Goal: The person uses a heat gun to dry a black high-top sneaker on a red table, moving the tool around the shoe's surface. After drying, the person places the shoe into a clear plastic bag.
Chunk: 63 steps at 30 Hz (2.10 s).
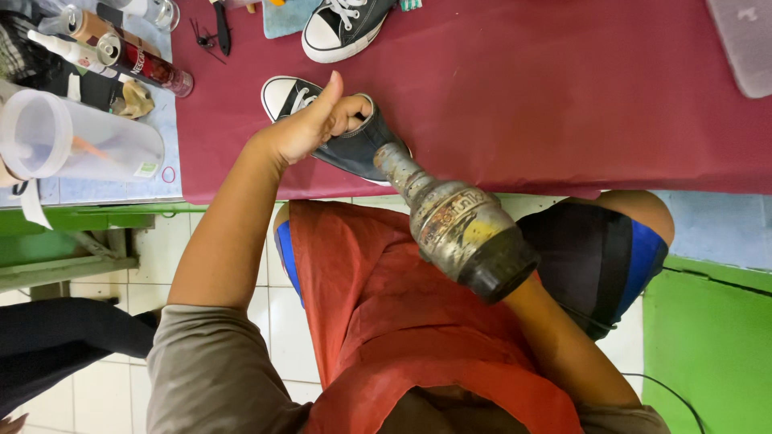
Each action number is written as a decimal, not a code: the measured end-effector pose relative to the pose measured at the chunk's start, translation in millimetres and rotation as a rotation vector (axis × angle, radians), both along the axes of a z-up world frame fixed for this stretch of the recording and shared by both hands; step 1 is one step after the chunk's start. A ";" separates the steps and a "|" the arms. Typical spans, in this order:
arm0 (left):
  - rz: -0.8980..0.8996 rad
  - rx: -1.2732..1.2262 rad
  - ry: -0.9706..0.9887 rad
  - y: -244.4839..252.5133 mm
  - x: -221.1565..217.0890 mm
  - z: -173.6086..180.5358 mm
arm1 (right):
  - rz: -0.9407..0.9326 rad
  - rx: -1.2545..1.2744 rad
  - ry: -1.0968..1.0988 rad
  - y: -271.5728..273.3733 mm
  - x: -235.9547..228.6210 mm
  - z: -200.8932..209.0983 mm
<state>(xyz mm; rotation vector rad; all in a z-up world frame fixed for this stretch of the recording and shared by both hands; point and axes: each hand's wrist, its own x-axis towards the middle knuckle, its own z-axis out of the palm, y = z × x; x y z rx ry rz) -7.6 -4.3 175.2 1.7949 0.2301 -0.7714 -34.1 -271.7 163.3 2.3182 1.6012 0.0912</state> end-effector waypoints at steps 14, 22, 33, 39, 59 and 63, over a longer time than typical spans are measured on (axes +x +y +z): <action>0.187 -0.466 -0.244 44.0 6.8 -83.7 | 0.108 0.182 0.141 -5.0 22.2 -39.4; 0.253 -0.439 -0.357 38.7 -6.4 -90.1 | -0.055 0.765 0.477 -36.1 10.0 -124.9; 0.059 0.647 -0.758 -34.8 -37.8 -21.7 | -0.314 1.477 0.932 -69.8 -27.4 -232.8; 0.190 0.420 -0.513 -14.2 -47.2 -29.5 | -0.339 1.566 0.964 -68.7 -28.6 -216.8; 0.171 -0.002 -0.453 -12.7 -47.7 -23.6 | -0.332 1.586 1.790 -78.9 -11.5 -190.6; 0.172 -0.012 -0.452 -14.1 -46.9 -22.2 | -0.362 1.628 1.793 -79.8 -9.3 -177.8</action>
